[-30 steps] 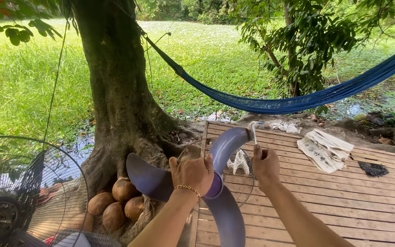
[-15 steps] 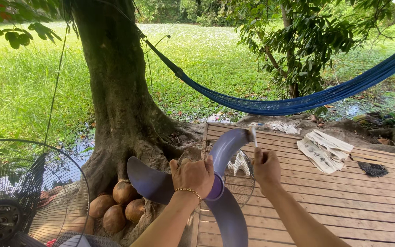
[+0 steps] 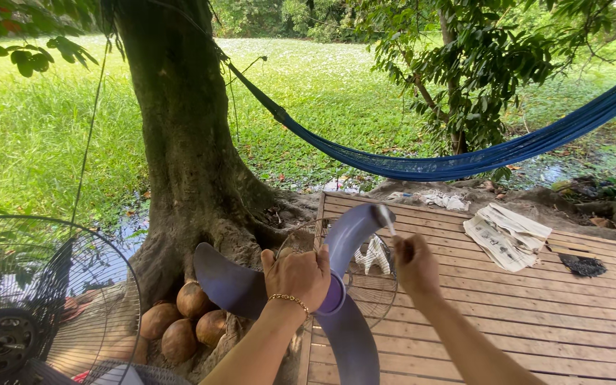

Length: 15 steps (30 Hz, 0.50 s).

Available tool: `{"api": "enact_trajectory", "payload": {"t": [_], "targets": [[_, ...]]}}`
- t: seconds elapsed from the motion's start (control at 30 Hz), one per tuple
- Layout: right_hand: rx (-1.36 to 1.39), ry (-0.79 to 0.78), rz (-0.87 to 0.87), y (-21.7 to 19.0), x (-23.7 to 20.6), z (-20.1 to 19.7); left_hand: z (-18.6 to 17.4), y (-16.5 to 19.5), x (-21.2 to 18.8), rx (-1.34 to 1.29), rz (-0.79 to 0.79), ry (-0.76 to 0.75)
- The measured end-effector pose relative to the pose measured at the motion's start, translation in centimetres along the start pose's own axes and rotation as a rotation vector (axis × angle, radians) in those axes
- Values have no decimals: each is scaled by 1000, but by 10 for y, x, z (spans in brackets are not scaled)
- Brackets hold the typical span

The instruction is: The person services a standing electric fan outdoors. They unscrew and loosen the grille cap at the fan hub, remove the blade assembly from the motor shaft, set it on a wooden deck, and wipe the fan blades one by one using a small brush.

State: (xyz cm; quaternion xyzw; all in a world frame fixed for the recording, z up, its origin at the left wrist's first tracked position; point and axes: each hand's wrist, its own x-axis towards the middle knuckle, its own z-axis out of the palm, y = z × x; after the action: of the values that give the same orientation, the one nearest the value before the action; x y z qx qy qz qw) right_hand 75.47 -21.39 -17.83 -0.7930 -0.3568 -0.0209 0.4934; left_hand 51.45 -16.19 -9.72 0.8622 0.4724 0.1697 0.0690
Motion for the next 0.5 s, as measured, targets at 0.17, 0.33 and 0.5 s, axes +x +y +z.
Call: {"api": "enact_trajectory", "payload": {"t": [0.17, 0.33, 0.5], "targets": [[93, -61, 150, 1, 3, -14, -1, 4, 2, 3, 13, -8], [201, -63, 178, 1, -3, -17, -2, 8, 0, 10, 40, 17], [286, -51, 254, 2, 8, -18, -5, 8, -4, 35, 27, -14]]}}
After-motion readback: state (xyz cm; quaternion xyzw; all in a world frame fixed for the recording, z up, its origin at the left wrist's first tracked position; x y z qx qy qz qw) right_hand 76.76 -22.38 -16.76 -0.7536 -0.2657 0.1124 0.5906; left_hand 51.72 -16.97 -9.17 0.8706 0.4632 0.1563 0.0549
